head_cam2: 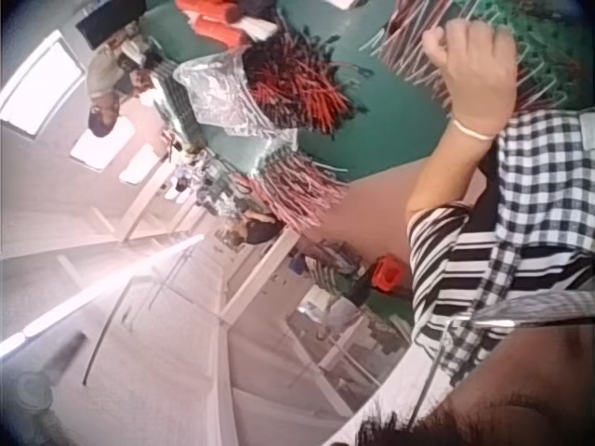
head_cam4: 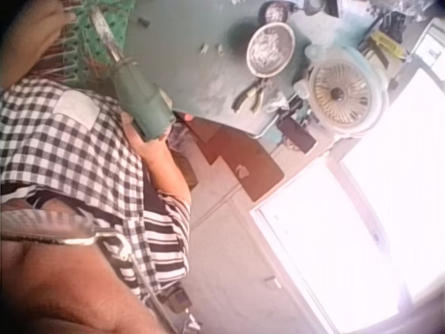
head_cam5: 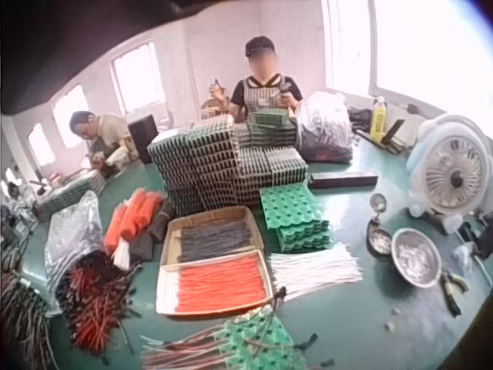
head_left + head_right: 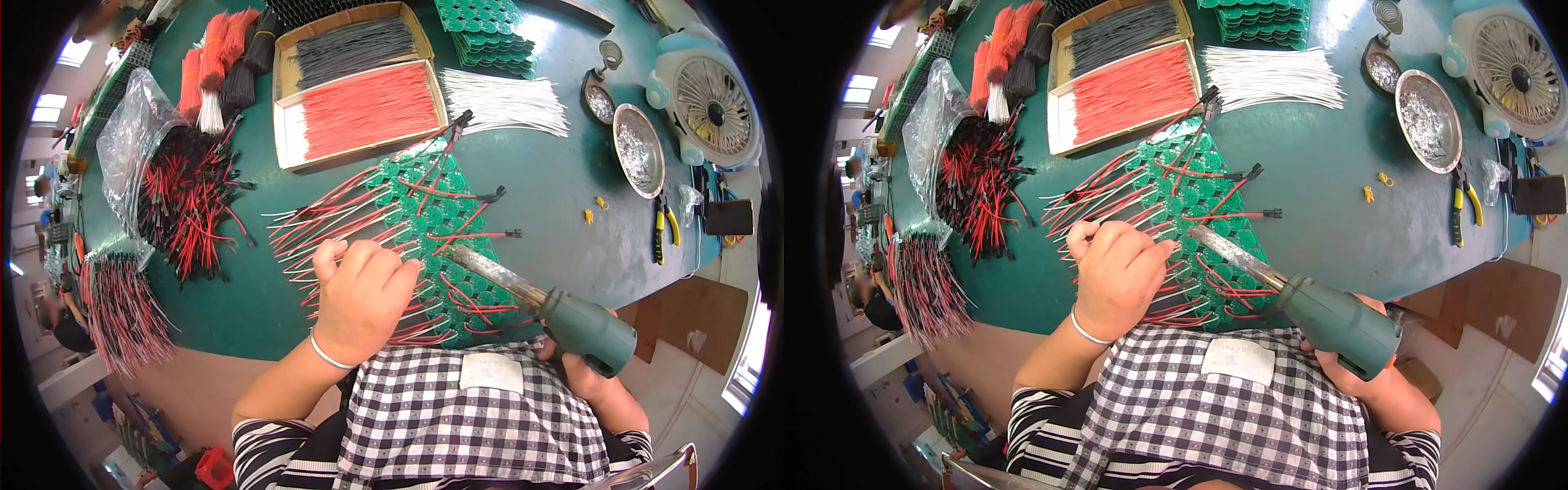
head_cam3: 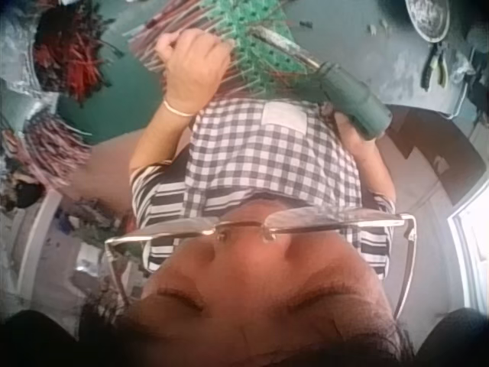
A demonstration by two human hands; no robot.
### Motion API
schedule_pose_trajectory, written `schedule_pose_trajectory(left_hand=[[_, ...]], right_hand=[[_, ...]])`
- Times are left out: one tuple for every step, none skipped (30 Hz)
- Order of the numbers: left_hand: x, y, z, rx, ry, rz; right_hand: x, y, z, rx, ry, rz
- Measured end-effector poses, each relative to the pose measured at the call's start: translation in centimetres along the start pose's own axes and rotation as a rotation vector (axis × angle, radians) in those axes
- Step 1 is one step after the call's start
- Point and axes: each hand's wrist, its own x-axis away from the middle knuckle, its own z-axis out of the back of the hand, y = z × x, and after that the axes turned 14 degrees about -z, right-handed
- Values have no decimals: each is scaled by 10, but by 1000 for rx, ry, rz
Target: Use a hot glue gun to secure red and black wires into a plastic grid for assembly.
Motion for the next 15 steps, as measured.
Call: schedule_pose_trajectory(left_hand=[[0,1,0,0,0,5],[0,2,1,-3,5,6],[0,4,2,-6,10,7],[0,5,4,-7,13,10],[1,7,6,6,15,3],[3,10,7,20,16,-4],[4,12,8,31,19,-11],[5,14,6,44,22,-9],[8,14,3,56,26,-7],[9,14,1,71,32,-8],[9,15,0,70,35,-8],[9,15,0,68,38,-7],[8,15,-1,64,44,-9],[8,14,-2,63,47,-13],[8,14,-3,61,51,-16]], right_hand=[[2,2,1,3,-4,4],[2,3,4,39,-33,28],[2,4,7,75,-63,53],[2,3,9,111,-95,74],[4,1,9,163,-83,46],[8,-2,8,215,-72,18],[9,-2,8,250,-68,17],[11,-2,8,286,-64,15],[10,0,8,305,-69,38],[11,0,7,308,-65,33],[11,1,7,309,-63,29],[13,0,5,292,-57,-2],[15,-1,5,283,-54,-19],[15,3,4,277,-44,-22],[16,6,4,278,-40,-15]])
